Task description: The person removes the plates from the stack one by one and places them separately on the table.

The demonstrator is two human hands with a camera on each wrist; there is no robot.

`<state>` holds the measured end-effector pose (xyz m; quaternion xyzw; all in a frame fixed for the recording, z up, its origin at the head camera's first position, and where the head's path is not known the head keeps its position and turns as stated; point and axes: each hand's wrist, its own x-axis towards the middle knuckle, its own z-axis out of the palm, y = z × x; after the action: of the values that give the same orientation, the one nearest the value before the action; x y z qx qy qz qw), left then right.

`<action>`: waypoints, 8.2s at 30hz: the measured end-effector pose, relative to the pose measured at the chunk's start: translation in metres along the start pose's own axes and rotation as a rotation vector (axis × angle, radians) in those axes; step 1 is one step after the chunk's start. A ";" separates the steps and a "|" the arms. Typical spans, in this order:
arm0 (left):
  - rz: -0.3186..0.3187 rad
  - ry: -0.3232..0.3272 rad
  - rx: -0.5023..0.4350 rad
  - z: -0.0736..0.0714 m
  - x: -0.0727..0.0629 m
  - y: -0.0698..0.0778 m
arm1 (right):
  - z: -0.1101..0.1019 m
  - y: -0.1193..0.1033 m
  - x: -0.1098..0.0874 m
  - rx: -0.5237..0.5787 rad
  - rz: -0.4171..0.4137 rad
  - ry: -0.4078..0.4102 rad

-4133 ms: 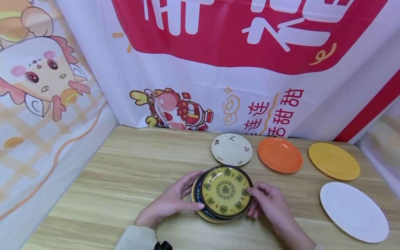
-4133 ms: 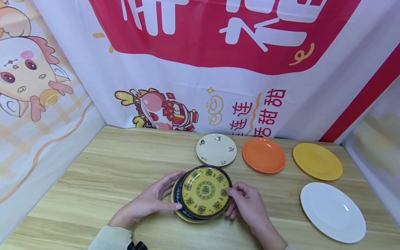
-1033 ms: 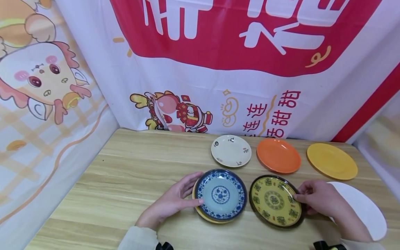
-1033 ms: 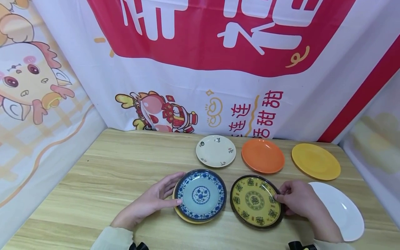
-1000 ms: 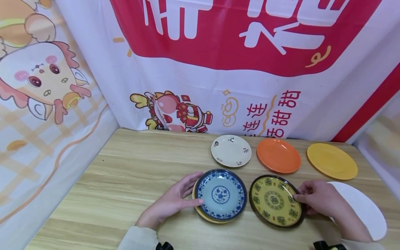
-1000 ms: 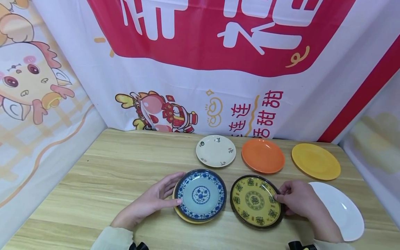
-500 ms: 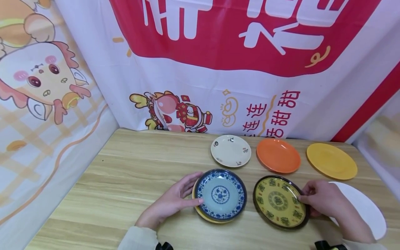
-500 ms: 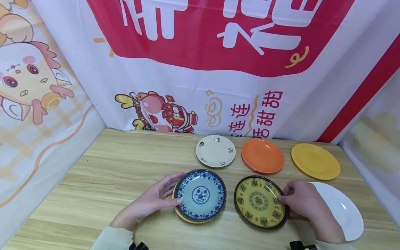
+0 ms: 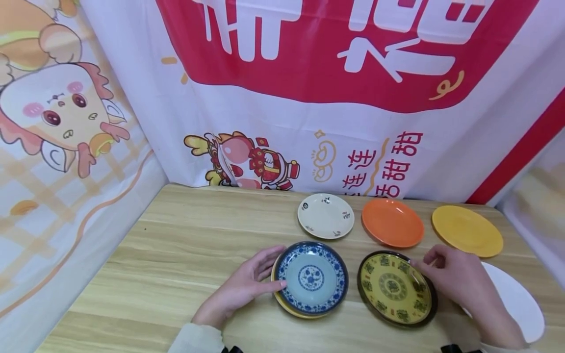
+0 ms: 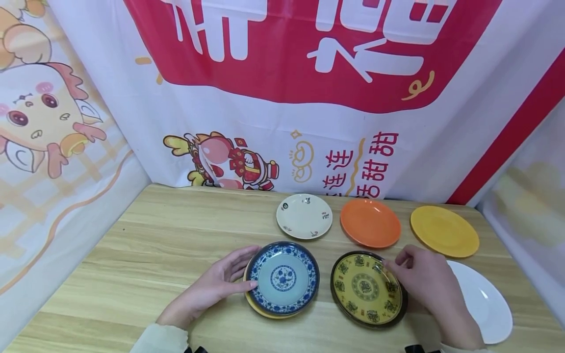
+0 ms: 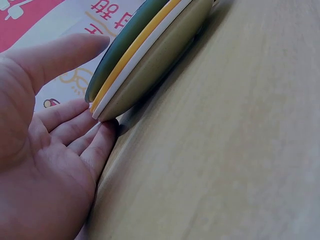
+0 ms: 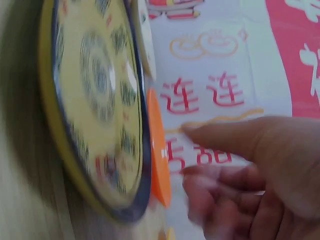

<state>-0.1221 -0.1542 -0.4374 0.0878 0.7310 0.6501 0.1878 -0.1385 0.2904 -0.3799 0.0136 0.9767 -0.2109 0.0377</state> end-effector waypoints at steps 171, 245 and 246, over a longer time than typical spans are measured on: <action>-0.190 0.579 -0.401 -0.053 -0.007 0.025 | 0.091 -0.107 -0.006 0.112 -0.420 -0.273; -0.345 0.670 -0.005 -0.080 0.062 0.031 | 0.096 -0.100 -0.004 0.125 -0.480 -0.230; -0.339 0.676 0.014 -0.082 0.061 0.031 | 0.096 -0.100 -0.004 0.125 -0.477 -0.232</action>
<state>-0.2138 -0.2027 -0.4098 -0.2528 0.7604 0.5969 0.0402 -0.1322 0.1592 -0.4256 -0.2389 0.9265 -0.2737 0.0977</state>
